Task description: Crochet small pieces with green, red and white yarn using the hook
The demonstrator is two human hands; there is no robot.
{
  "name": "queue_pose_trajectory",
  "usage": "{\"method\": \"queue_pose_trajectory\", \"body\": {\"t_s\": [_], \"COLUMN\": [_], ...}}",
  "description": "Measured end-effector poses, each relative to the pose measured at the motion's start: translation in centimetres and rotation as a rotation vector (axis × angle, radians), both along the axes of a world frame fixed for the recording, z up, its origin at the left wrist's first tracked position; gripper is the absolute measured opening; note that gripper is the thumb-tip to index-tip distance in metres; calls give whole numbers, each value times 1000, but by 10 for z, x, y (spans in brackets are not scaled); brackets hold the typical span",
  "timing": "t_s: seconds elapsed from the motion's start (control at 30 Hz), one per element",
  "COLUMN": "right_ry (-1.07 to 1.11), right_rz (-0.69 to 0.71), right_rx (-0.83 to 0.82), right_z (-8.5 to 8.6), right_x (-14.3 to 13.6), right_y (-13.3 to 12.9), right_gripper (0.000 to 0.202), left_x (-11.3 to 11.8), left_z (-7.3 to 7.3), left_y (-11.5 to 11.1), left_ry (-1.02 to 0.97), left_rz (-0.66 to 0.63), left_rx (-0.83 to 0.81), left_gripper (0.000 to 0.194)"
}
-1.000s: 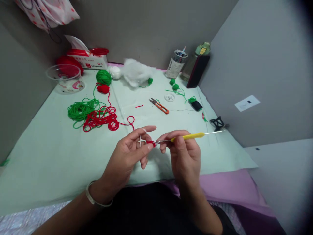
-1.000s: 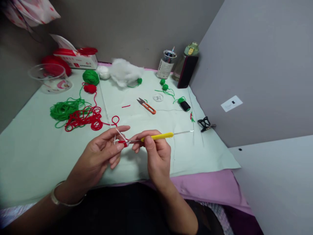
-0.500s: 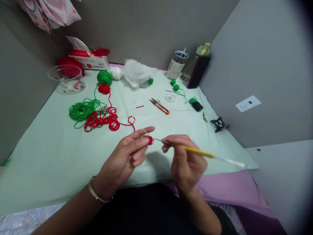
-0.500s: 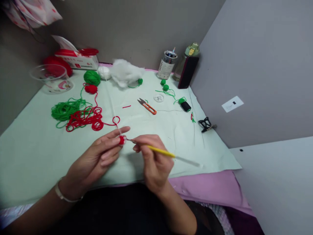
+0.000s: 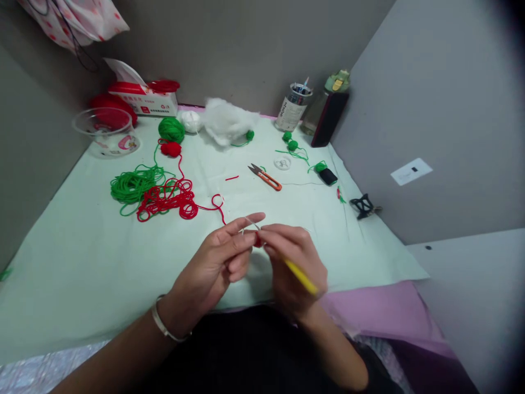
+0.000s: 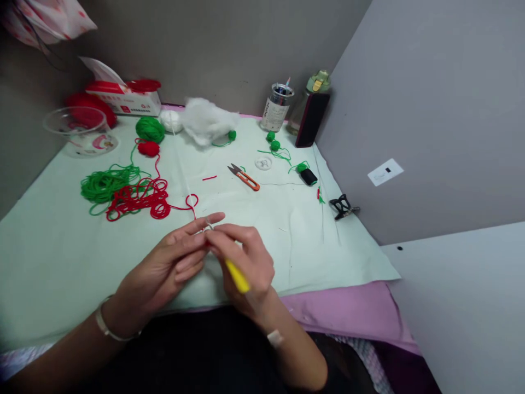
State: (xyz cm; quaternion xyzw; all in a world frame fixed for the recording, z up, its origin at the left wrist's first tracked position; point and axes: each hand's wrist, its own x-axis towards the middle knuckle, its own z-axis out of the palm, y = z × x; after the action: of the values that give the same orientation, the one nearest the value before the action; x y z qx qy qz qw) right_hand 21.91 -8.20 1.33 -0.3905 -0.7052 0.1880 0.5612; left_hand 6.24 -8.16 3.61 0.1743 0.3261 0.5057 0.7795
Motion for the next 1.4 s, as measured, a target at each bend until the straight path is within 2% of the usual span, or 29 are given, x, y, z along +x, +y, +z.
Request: {"method": "queue_pose_trajectory", "body": {"t_s": [0.07, 0.17, 0.3, 0.53, 0.67, 0.8, 0.97, 1.03, 1.2, 1.33, 1.4], "right_ry": [214, 480, 470, 648, 590, 452, 166, 143, 191, -92, -210], "right_rz": [25, 150, 210, 323, 302, 219, 155, 175, 168, 119, 62], "right_rx": [-76, -252, -337, -462, -421, -318, -81, -27, -140, 85, 153], "right_z": [4, 8, 5, 7, 9, 9, 7, 7, 8, 3, 0], "right_x": [1, 0, -2, 2, 3, 2, 2, 3, 7, 7, 7], "right_y": [4, 9, 11, 13, 9, 2, -4, -4, -1, -5, -8], "right_gripper": [24, 20, 15, 20, 20, 21, 25, 27, 30, 34, 40], "left_x": [-4, -4, 1, -2, -3, -3, -2, -3, -2, 2, 3], "left_z": [2, 3, -1, -2, 0, -2, -4, -4, -5, -5, -3], "left_y": [2, 2, 0, -2, -3, -4, -5, -6, -6, -7, -7], "left_ry": [-46, -17, 152, 263, 319, 429, 487, 483, 443, 382, 274], "left_rz": [16, 54, 48, 55, 89, 131, 154, 155, 135, 162, 116], "left_rx": [-17, 63, 195, 196, 243, 300, 303, 306, 310, 254, 182], "left_gripper": [31, 30, 36, 38, 39, 40, 39, 38, 36, 45, 55]}}
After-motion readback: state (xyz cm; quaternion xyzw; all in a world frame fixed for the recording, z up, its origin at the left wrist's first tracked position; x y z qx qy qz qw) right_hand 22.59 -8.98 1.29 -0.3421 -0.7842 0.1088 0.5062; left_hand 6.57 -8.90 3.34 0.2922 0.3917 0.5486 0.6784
